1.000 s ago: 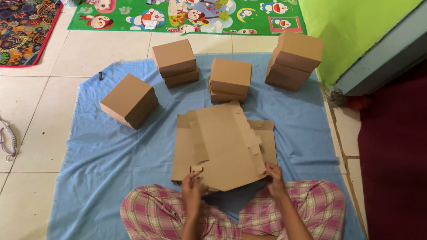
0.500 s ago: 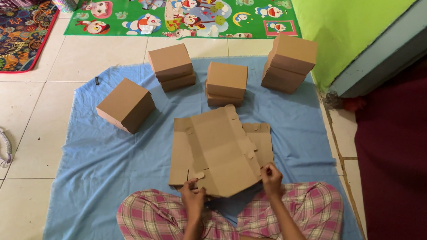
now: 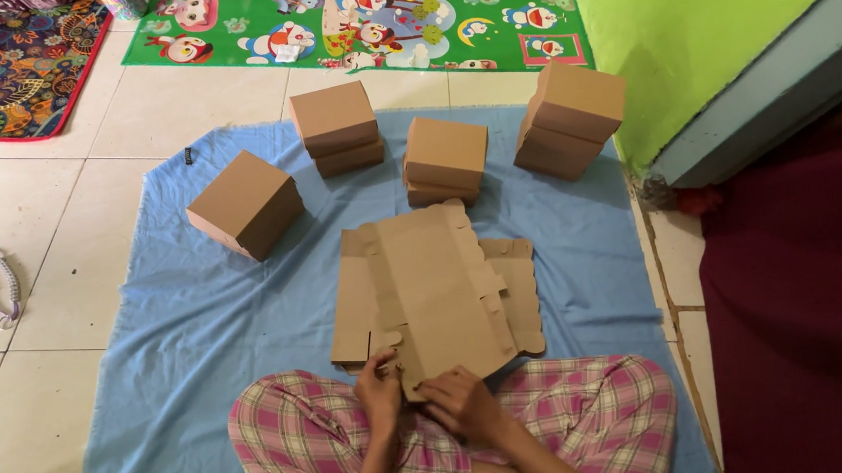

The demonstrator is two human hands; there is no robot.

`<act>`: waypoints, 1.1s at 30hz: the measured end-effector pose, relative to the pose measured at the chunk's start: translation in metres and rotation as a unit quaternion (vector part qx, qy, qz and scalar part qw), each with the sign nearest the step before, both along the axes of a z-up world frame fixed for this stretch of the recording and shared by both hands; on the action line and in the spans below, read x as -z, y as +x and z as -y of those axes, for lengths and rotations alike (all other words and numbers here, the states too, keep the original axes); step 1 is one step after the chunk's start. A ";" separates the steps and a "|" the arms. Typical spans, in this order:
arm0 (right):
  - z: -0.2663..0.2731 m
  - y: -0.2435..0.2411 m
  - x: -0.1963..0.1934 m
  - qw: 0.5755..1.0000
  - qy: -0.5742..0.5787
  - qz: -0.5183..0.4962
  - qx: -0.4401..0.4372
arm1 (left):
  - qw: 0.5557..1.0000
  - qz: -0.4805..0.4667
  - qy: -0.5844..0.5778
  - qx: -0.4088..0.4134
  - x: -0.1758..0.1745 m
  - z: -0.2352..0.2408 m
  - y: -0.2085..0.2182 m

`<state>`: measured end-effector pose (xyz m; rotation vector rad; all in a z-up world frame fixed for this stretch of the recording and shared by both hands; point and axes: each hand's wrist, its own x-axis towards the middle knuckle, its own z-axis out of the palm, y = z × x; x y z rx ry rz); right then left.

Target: The person sits on a cloth on the floor and folds flat die-cut cardboard blanks into open boxes, pressing the tabs and edges to shape them, and stacks the finished boxes with others on the cloth.

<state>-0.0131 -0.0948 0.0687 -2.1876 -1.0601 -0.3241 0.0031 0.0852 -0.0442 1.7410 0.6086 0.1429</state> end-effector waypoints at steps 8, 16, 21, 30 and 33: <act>0.016 0.015 0.010 0.987 0.063 0.031 0.144 | 0.989 -0.007 -0.099 0.110 0.011 0.002 0.005; 0.013 0.018 -0.002 0.984 0.064 0.025 0.163 | 0.988 -0.052 -0.097 0.105 0.012 0.004 0.004; 0.014 0.018 0.004 0.978 0.051 0.009 0.201 | 0.976 -0.057 -0.176 0.115 0.013 0.003 0.003; 0.020 0.019 0.017 0.945 0.018 -0.008 0.326 | 0.952 -0.123 -0.259 0.110 0.024 0.006 0.006; 0.018 0.019 0.018 0.951 0.003 0.001 0.310 | 0.955 -0.188 -0.212 0.083 -0.038 0.019 0.002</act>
